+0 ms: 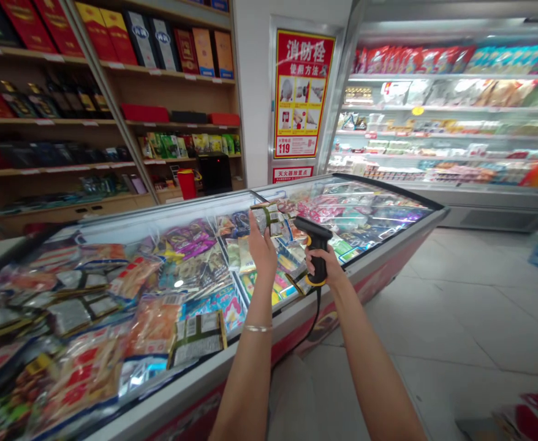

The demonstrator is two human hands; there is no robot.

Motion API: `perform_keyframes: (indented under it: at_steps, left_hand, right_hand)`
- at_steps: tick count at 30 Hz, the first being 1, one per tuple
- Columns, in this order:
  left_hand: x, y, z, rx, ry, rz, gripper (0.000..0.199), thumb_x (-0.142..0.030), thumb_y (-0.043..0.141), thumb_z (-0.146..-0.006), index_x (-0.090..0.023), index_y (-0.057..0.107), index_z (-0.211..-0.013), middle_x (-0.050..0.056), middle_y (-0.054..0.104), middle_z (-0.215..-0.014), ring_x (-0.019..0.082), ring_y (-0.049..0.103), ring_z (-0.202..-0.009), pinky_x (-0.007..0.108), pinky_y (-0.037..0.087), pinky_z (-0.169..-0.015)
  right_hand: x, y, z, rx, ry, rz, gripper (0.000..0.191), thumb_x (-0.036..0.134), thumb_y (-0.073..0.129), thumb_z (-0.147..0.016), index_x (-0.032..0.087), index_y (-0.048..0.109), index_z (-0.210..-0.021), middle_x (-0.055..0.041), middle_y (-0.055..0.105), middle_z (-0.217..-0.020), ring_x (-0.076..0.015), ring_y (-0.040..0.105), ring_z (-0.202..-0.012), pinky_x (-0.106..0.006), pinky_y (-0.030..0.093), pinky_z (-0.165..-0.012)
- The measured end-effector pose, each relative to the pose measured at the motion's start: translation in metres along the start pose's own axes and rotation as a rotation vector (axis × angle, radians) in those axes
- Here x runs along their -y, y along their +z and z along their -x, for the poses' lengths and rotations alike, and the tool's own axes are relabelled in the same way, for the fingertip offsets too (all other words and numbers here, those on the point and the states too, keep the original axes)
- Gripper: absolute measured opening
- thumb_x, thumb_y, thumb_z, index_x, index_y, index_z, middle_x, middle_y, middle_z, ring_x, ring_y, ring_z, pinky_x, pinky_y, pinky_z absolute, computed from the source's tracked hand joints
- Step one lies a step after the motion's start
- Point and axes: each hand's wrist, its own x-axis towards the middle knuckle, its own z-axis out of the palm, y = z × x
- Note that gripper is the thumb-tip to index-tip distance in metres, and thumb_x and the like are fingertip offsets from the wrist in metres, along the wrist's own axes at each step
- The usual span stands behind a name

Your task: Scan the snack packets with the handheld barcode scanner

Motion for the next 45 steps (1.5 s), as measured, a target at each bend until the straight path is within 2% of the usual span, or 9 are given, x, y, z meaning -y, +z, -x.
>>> perform_keyframes:
  at_steps: [7, 14, 19, 22, 26, 32, 36, 40, 45]
  left_hand:
    - [-0.015, -0.12, -0.015, -0.16, -0.104, -0.194, 0.064, -0.032, 0.035, -0.095, -0.017, 0.006, -0.15, 0.016, 0.046, -0.141, 0.023, 0.05, -0.124, 0.035, 0.041, -0.1]
    - [0.023, -0.271, -0.001, -0.222, -0.211, -0.508, 0.062, -0.036, 0.041, -0.091, -0.015, 0.023, -0.147, 0.016, 0.058, -0.121, 0.025, 0.059, -0.105, 0.036, 0.045, -0.091]
    - [0.049, -0.322, 0.025, -0.148, -0.195, -0.93, 0.045, -0.036, 0.045, -0.088, -0.013, 0.053, -0.126, 0.02, 0.055, -0.12, 0.035, 0.051, -0.112, 0.051, 0.04, -0.094]
    - [0.058, -0.328, 0.036, -0.156, -0.146, -1.044, 0.041, -0.035, 0.046, -0.087, -0.012, 0.059, -0.118, 0.021, 0.049, -0.129, 0.036, 0.047, -0.116, 0.051, 0.038, -0.095]
    - [0.066, -0.326, 0.042, -0.002, -0.091, -1.023, 0.039, -0.033, 0.043, -0.089, -0.016, 0.059, -0.12, 0.017, 0.053, -0.129, 0.031, 0.052, -0.111, 0.046, 0.04, -0.095]
    - [0.07, -0.324, 0.042, 0.011, -0.114, -1.045, 0.04, -0.033, 0.042, -0.09, -0.013, 0.059, -0.121, 0.018, 0.054, -0.129, 0.032, 0.052, -0.112, 0.046, 0.04, -0.095]
    - [0.062, -0.317, 0.032, -0.005, -0.118, -1.008, 0.038, -0.031, 0.044, -0.088, -0.011, 0.061, -0.117, 0.02, 0.052, -0.13, 0.032, 0.049, -0.117, 0.047, 0.038, -0.099]
    - [0.046, -0.285, 0.017, 0.007, -0.069, -0.924, 0.035, -0.025, 0.047, -0.086, -0.012, 0.061, -0.115, 0.018, 0.052, -0.131, 0.032, 0.047, -0.12, 0.048, 0.036, -0.102]
    - [0.015, -0.206, 0.008, 0.153, 0.063, -0.732, 0.031, -0.023, 0.05, -0.086, -0.015, 0.06, -0.114, 0.016, 0.055, -0.128, 0.031, 0.048, -0.12, 0.047, 0.038, -0.1]
  right_hand:
    - [-0.017, 0.059, -0.005, 0.091, 0.019, -0.062, 0.027, 0.022, 0.064, -0.066, 0.016, 0.057, -0.091, 0.0042, 0.053, -0.058, -0.0084, 0.043, -0.033, -0.021, 0.035, -0.03]
    - [-0.061, 0.148, -0.007, 0.267, 0.123, -0.179, 0.025, 0.024, 0.062, -0.066, 0.017, 0.056, -0.089, 0.0032, 0.057, -0.059, -0.0077, 0.043, -0.034, -0.019, 0.034, -0.031]
    - [-0.1, 0.206, 0.002, 0.37, 0.239, -0.279, 0.025, 0.025, 0.062, -0.065, 0.017, 0.057, -0.088, 0.0031, 0.058, -0.059, -0.0074, 0.042, -0.034, -0.019, 0.034, -0.031]
    - [-0.119, 0.23, 0.009, 0.372, 0.334, -0.267, 0.02, 0.026, 0.063, -0.063, 0.016, 0.057, -0.079, 0.0023, 0.058, -0.057, -0.008, 0.043, -0.034, -0.02, 0.035, -0.031]
    - [-0.134, 0.243, 0.015, 0.399, 0.435, -0.203, 0.014, 0.027, 0.062, -0.064, 0.017, 0.055, -0.068, 0.0023, 0.053, -0.046, -0.0099, 0.044, -0.034, -0.021, 0.036, -0.032]
    - [-0.136, 0.238, 0.014, 0.387, 0.445, -0.21, 0.015, 0.029, 0.061, -0.064, 0.017, 0.053, -0.065, 0.0029, 0.05, -0.044, -0.009, 0.041, -0.033, -0.02, 0.034, -0.032]
    - [-0.111, 0.226, 0.01, 0.347, 0.361, -0.234, 0.017, 0.029, 0.063, -0.061, 0.018, 0.053, -0.068, 0.0039, 0.053, -0.051, -0.0077, 0.04, -0.034, -0.02, 0.033, -0.031]
    - [-0.067, 0.198, 0.003, 0.323, 0.237, -0.228, 0.024, 0.027, 0.065, -0.06, 0.019, 0.056, -0.081, 0.0054, 0.054, -0.055, -0.0079, 0.04, -0.034, -0.02, 0.032, -0.031]
    - [-0.017, 0.137, -0.004, 0.182, 0.102, -0.159, 0.027, 0.027, 0.063, -0.063, 0.019, 0.055, -0.087, 0.006, 0.05, -0.055, -0.007, 0.038, -0.034, -0.02, 0.03, -0.031]
